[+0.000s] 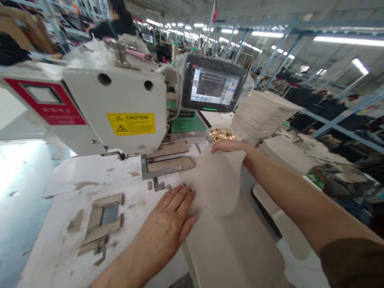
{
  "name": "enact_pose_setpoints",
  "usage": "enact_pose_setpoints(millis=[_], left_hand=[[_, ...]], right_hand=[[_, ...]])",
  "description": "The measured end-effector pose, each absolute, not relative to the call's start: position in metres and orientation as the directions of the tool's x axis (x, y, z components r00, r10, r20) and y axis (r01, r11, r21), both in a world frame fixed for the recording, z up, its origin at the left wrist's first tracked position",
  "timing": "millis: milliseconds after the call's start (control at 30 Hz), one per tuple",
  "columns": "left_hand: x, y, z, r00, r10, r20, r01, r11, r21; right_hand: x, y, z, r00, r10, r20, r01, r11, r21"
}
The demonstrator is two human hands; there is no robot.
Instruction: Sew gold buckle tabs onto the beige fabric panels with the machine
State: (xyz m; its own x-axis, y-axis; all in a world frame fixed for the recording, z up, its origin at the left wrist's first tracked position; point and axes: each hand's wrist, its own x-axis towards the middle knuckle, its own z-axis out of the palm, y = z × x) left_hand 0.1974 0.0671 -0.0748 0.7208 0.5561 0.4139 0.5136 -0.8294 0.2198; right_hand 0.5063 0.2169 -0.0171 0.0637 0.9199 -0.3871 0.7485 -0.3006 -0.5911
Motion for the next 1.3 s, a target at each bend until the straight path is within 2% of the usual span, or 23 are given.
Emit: enact_pose_setpoints(millis=[100,200,267,333,467,633,933,1000,1100,1200,1300], left_hand=[[0.196,0.065,-0.072,0.744,0.509,0.433,0.483,-0.857,0.178],[0.194,0.064,-0.073,0.753,0.502,0.425,0.494,-0.858,0.139],[0.194,0.064,-0.077,0.741,0.525,0.419,0.532,-0.840,0.110],[0.194,0.065,-0.083,0.703,0.575,0.418,0.599,-0.796,0.087],[0.190,0.063,-0.092,0.638,0.651,0.411,0.707,-0.707,0.022],[0.186,0.059,-0.085,0.618,0.648,0.445,0.748,-0.659,-0.081],[0.183,0.061,-0.088,0.629,0.635,0.448,0.750,-0.647,-0.135],[0.181,0.063,-0.090,0.631,0.636,0.445,0.748,-0.650,-0.132],[0.180,0.065,-0.091,0.633,0.627,0.454,0.741,-0.660,-0.121],[0.181,0.065,-0.092,0.635,0.621,0.459,0.734,-0.670,-0.110],[0.181,0.067,-0.092,0.636,0.620,0.459,0.734,-0.669,-0.114]], right_hand=[[0.483,0.218,-0.033,0.177,0.907,-0.382,0.574,-0.410,-0.709],[0.459,0.212,-0.046,0.046,0.913,-0.406,0.351,-0.395,-0.849],[0.447,0.210,-0.052,-0.017,0.926,-0.378,0.334,-0.351,-0.875],[0.440,0.211,-0.056,-0.007,0.944,-0.331,0.398,-0.301,-0.867],[0.434,0.221,-0.063,0.046,0.972,-0.228,0.527,-0.218,-0.821],[0.427,0.227,-0.074,0.110,0.988,-0.104,0.659,-0.151,-0.737],[0.436,0.226,-0.064,0.071,0.995,0.071,0.854,-0.024,-0.520],[0.450,0.206,-0.053,-0.005,0.984,0.179,0.862,0.095,-0.498],[0.469,0.157,-0.043,-0.293,0.923,0.250,0.819,0.377,-0.432],[0.476,0.106,-0.049,-0.517,0.849,0.108,0.770,0.517,-0.374],[0.474,0.078,-0.060,-0.535,0.845,0.018,0.804,0.515,-0.297]])
